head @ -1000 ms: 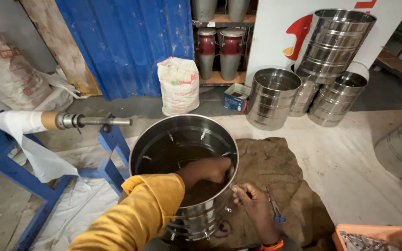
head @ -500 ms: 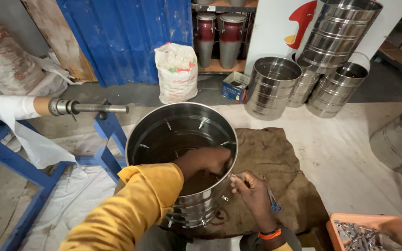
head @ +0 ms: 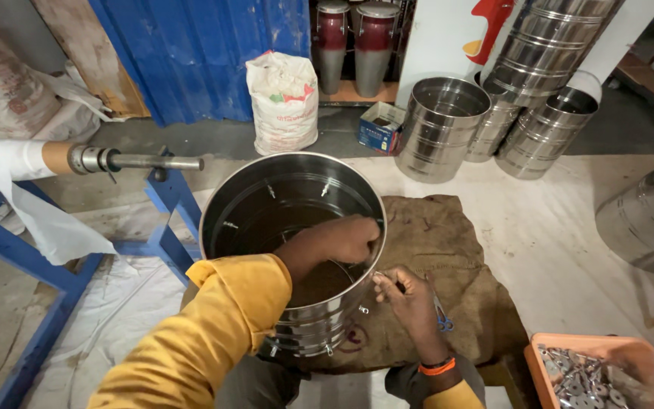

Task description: The person inserts small metal fasteners into pre-drilled holes on a cylindrical metal container. They repeatedly reach into a nearby bin to retrieve fasteners and secure them by hand around the container's circumference.

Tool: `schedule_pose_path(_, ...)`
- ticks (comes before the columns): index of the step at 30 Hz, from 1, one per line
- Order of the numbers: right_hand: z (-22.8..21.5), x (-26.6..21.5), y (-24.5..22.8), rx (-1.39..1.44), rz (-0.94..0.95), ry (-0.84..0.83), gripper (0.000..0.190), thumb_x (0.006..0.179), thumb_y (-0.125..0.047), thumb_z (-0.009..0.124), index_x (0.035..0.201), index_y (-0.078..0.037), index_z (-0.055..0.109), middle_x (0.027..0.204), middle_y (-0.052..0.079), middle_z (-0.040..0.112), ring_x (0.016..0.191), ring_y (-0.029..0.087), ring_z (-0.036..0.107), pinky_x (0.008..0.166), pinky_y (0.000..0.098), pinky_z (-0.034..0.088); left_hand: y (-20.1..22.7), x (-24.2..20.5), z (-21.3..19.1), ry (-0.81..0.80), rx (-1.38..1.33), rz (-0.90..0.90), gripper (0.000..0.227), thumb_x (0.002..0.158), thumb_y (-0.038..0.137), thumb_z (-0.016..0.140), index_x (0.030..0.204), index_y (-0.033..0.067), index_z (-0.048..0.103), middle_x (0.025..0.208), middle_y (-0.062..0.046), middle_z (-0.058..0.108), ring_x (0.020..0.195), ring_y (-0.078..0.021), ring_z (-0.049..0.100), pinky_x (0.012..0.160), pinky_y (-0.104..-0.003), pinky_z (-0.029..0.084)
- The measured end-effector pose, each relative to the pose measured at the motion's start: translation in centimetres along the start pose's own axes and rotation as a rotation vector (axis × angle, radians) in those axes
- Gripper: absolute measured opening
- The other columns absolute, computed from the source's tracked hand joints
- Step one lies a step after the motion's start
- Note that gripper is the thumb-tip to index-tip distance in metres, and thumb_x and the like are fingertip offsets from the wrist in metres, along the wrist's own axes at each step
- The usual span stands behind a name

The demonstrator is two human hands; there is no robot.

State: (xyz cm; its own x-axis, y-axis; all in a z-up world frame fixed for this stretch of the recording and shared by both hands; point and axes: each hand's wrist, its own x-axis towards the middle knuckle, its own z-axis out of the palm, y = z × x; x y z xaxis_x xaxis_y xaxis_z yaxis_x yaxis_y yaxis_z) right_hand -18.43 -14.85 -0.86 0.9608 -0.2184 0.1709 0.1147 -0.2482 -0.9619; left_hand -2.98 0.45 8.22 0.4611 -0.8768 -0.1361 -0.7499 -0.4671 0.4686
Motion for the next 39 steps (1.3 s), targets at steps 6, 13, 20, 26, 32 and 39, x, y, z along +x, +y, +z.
schedule_pose_path(6,0.1,-0.2,-1.1,0.023,0.046,-0.007,0.013,0.095,-0.011,0.07,0.092,0.002,0.072,0.075,0.005,0.073,0.063,0.007,0.066,0.056,0.0234,0.055,0.9,-0.9,0.1,-0.103,-0.031,-0.041,0.024,0.081,0.012,0.067,0.102,0.0031,0.074,0.099,-0.023,0.073,0.093,-0.0362,0.073,0.078,-0.046,0.055)
schedule_pose_path(13,-0.6,-1.0,-2.5,-0.143,0.044,-0.06,0.017,0.099,-0.015,0.062,0.103,-0.001,0.072,0.083,0.005,0.078,0.069,0.009,0.073,0.064,0.0237,0.058,0.3,-0.1,0.4,-0.06,-0.091,0.015,0.028,0.078,0.004,0.063,0.103,0.0054,0.075,0.096,-0.021,0.074,0.092,-0.0349,0.073,0.077,-0.044,0.055)
schedule_pose_path(20,-0.8,-0.6,-2.4,-0.172,0.012,-0.06,0.018,0.098,-0.017,0.064,0.102,-0.001,0.072,0.082,0.006,0.078,0.07,0.009,0.074,0.064,0.0234,0.058,-0.1,0.4,0.1,0.003,-0.099,-0.035,0.021,0.08,0.007,0.063,0.096,0.0028,0.076,0.097,-0.022,0.077,0.089,-0.0338,0.076,0.076,-0.043,0.056)
schedule_pose_path(26,-1.1,-0.7,-2.3,-0.171,-0.057,-0.055,0.016,0.097,-0.014,0.066,0.1,0.0,0.073,0.083,0.004,0.077,0.071,0.008,0.071,0.065,0.0229,0.057,-0.3,0.4,1.2,-0.127,-0.004,-0.009,0.02,0.08,0.009,0.068,0.098,0.003,0.074,0.099,-0.022,0.074,0.092,-0.0342,0.074,0.077,-0.044,0.056)
schedule_pose_path(32,-1.1,-0.6,-3.5,-0.204,-0.099,-0.049,0.015,0.094,-0.012,0.069,0.1,-0.001,0.076,0.082,0.004,0.076,0.072,0.007,0.071,0.066,0.0223,0.056,-1.0,0.7,0.9,0.019,-0.089,-0.002,0.023,0.078,0.008,0.068,0.099,0.0064,0.078,0.097,-0.019,0.077,0.092,-0.0321,0.076,0.08,-0.042,0.057)
schedule_pose_path(39,-1.3,-0.2,-2.2,-0.249,0.005,-0.04,0.025,0.097,-0.019,0.07,0.081,0.0,0.07,0.065,0.004,0.068,0.06,0.009,0.06,0.055,0.0243,0.047,-2.1,1.0,2.6,-0.042,-0.091,0.072,0.029,0.075,0.012,0.077,0.103,0.0063,0.074,0.101,-0.018,0.076,0.096,-0.0316,0.073,0.081,-0.042,0.056)
